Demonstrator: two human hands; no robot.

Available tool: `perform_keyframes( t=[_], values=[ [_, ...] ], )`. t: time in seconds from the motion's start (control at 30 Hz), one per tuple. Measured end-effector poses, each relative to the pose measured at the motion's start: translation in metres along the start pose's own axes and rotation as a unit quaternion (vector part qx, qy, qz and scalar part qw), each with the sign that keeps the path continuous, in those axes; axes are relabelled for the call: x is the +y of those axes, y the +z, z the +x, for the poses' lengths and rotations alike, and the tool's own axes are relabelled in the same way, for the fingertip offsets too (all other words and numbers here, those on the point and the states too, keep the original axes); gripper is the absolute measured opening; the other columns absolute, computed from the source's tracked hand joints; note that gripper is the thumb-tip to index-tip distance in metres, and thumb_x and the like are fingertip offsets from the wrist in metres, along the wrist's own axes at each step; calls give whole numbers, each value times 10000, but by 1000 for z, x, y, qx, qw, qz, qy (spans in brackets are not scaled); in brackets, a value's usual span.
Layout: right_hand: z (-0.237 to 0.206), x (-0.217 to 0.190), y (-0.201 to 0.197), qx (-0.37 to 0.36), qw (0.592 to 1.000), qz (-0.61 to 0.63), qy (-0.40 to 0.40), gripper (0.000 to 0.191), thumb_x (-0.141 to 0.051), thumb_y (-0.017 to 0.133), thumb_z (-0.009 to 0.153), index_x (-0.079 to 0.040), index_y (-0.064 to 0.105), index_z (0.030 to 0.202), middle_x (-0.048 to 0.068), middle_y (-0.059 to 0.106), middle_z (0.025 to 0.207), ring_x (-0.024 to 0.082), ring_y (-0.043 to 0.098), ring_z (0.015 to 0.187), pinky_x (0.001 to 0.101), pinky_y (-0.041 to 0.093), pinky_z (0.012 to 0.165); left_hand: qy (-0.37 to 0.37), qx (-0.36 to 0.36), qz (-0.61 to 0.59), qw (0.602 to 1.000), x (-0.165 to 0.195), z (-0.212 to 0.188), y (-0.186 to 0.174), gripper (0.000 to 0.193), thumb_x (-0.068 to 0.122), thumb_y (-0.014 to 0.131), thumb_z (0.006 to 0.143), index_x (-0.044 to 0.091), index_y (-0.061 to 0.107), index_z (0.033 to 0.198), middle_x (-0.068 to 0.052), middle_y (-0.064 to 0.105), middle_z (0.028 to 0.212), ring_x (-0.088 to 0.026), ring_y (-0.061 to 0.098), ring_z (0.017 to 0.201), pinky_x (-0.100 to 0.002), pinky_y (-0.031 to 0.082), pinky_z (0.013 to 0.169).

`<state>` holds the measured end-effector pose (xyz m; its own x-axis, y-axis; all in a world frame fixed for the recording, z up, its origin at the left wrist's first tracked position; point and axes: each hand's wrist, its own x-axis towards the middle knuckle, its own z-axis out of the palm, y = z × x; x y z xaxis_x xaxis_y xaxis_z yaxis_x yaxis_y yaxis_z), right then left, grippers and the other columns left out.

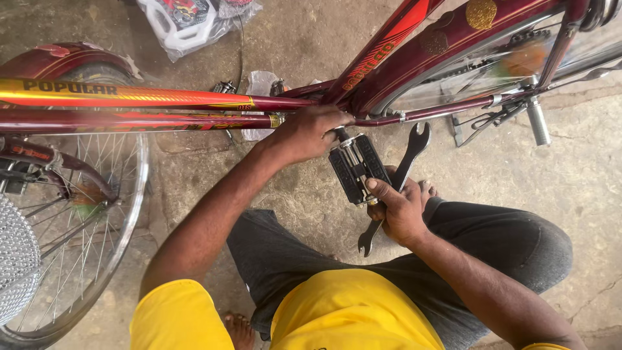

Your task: The person removes a bicycle pedal from the crank arm using a wrench, then installs a new pedal by threading it onto the crank arm and tightening it securely.

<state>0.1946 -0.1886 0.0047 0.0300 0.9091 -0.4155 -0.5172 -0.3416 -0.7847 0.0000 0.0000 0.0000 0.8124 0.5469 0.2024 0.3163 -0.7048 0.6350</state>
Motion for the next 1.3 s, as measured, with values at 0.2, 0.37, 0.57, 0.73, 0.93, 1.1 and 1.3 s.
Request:
perform_keyframes(
  t=[0.2,0.37,0.57,0.73,0.93,1.1,1.3],
  values=[
    [-2,10,13,25,999,17,-23,299,-160,728,919,22,609,1124,77,649,779,110,485,452,285,416,434,9,-63,17,998,4,19,-7,414,-60,679,836,106,713,1215,-79,688,1077,-269,707,961,-407,582,819],
    [2,17,18,55,996,59,-24,269,-161,730,933,7,604,1101,56,628,770,112,486,443,291,424,429,-6,-107,1,994,5,24,-17,390,-1,725,841,89,701,1220,-90,664,1071,-283,696,963,-432,567,823],
    [7,26,21,50,995,78,-38,271,-172,729,932,-2,614,1108,57,636,773,101,484,453,282,417,435,47,-135,49,988,2,26,-20,391,-40,683,832,102,716,1195,-79,665,1065,-264,710,937,-398,588,794],
    [12,32,28,63,995,63,-36,274,-174,731,925,-8,613,1106,42,629,788,88,484,465,269,421,445,104,-167,152,969,-6,34,-22,246,-41,668,879,40,678,1112,-102,653,1088,-268,717,943,-419,587,819],
    [13,36,45,108,992,41,-47,277,-172,725,916,-13,604,1108,30,616,789,79,482,464,265,410,432,74,-248,132,957,-4,57,-17,350,-32,681,848,17,625,1190,-182,598,1144,-271,712,921,-388,607,773],
    [18,38,44,83,992,79,-59,265,-167,720,938,0,593,1099,34,598,744,93,472,461,272,389,427,98,-276,133,947,-6,63,-24,200,11,728,845,31,676,1037,-127,652,1044,-280,708,960,-409,587,829],
    [25,46,36,76,988,122,-53,226,-164,713,943,9,594,1027,54,581,685,122,478,458,302,414,440,116,-263,121,950,-17,66,-27,221,-17,712,840,-19,618,1040,-146,650,1043,-303,717,932,-428,588,794]
  ],
)
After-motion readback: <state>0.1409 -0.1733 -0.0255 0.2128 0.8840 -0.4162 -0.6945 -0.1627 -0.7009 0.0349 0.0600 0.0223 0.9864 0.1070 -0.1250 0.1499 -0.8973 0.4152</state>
